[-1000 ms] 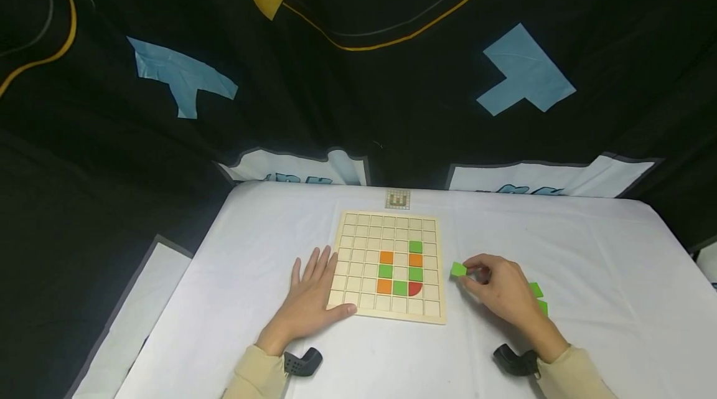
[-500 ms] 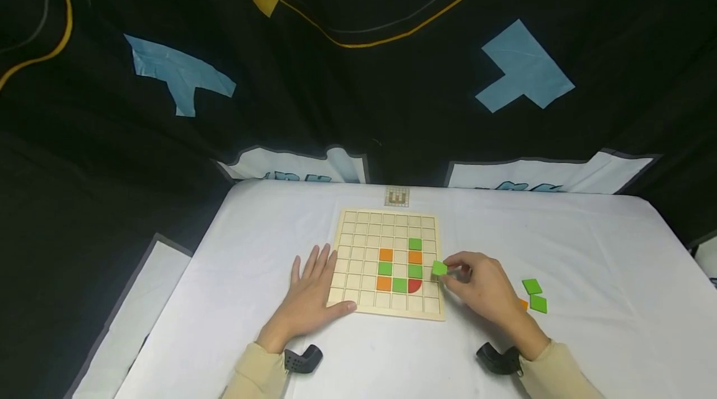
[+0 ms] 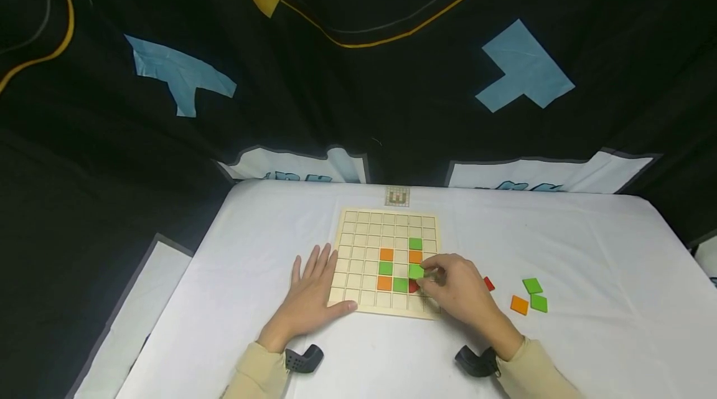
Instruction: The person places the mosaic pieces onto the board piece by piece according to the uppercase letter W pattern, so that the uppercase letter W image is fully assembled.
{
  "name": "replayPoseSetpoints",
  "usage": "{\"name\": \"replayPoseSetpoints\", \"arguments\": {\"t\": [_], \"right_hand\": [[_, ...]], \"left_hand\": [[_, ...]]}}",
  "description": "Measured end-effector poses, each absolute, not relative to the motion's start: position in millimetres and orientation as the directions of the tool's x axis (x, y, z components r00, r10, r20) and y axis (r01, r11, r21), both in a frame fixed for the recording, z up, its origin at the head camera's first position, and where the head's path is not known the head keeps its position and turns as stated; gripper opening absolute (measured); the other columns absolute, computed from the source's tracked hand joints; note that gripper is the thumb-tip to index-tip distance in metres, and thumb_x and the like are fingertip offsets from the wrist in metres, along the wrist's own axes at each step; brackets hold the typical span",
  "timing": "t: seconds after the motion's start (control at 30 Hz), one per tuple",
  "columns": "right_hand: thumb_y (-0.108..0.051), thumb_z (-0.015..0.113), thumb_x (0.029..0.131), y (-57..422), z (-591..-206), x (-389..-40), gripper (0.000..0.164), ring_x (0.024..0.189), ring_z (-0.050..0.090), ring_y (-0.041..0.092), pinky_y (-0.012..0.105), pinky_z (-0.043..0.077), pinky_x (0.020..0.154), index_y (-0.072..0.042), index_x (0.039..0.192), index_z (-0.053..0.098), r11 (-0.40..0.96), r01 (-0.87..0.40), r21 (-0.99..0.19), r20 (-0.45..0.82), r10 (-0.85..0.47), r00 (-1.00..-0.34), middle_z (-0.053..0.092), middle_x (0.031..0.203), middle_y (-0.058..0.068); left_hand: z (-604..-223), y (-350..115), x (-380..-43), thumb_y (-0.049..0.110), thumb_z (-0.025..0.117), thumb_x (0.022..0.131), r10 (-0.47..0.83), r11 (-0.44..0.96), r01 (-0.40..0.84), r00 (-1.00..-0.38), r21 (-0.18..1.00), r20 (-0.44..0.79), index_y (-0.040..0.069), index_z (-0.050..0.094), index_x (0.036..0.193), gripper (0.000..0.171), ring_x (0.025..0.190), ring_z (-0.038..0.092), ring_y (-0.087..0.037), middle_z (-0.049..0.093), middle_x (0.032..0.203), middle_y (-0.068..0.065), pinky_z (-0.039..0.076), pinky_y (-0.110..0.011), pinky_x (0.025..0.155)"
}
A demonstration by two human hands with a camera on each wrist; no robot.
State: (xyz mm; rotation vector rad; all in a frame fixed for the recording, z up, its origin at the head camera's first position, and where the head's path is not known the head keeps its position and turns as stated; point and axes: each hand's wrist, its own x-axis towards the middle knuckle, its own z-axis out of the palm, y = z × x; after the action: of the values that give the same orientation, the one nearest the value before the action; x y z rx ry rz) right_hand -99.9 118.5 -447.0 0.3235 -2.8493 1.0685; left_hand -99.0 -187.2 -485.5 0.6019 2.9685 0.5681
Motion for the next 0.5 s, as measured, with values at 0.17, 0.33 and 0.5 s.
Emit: {"name": "replayPoseSetpoints", "arguments": {"t": [0.17,0.33,0.5], "right_hand": [[-0.017,0.084,0.077,104.8,-448.3,-98.9,0.023,0.075,0.055,0.012,0.032,0.048,0.070,-0.010,0.099,0.078,0.727,-0.250,-0.640,0.168,-0.185,-0.968,0.070,0.091,0.000],[-0.014,0.085,0.076,93.4,-447.6,-99.8,0.021,0.076,0.057,0.012,0.031,0.049,0.069,-0.010,0.095,0.078,0.707,-0.297,-0.642,0.206,-0.214,-0.955,0.071,0.090,-0.001],[-0.013,0.086,0.075,83.8,-447.0,-100.3,0.020,0.073,0.055,0.015,0.028,0.046,0.065,-0.009,0.094,0.077,0.683,-0.323,-0.655,0.219,-0.238,-0.946,0.068,0.083,-0.001]], "left_hand": [[-485.4,-186.9,-99.2,0.073,0.055,0.087,0.385,0.856,0.365,-0.923,0.366,0.018,-0.001,0.015,0.159,0.111,0.153,0.000,-0.039,0.007,0.166,-0.020,-0.005,-0.065,0.117],[-486.1,-187.1,-99.1,0.073,0.056,0.087,0.385,0.856,0.367,-0.923,0.363,0.027,-0.001,0.016,0.159,0.111,0.153,0.001,-0.039,0.008,0.166,-0.020,-0.005,-0.065,0.117],[-486.2,-186.6,-98.8,0.072,0.056,0.087,0.384,0.858,0.368,-0.923,0.360,0.028,-0.002,0.017,0.159,0.110,0.153,0.002,-0.039,0.009,0.166,-0.020,-0.004,-0.066,0.117]]}}
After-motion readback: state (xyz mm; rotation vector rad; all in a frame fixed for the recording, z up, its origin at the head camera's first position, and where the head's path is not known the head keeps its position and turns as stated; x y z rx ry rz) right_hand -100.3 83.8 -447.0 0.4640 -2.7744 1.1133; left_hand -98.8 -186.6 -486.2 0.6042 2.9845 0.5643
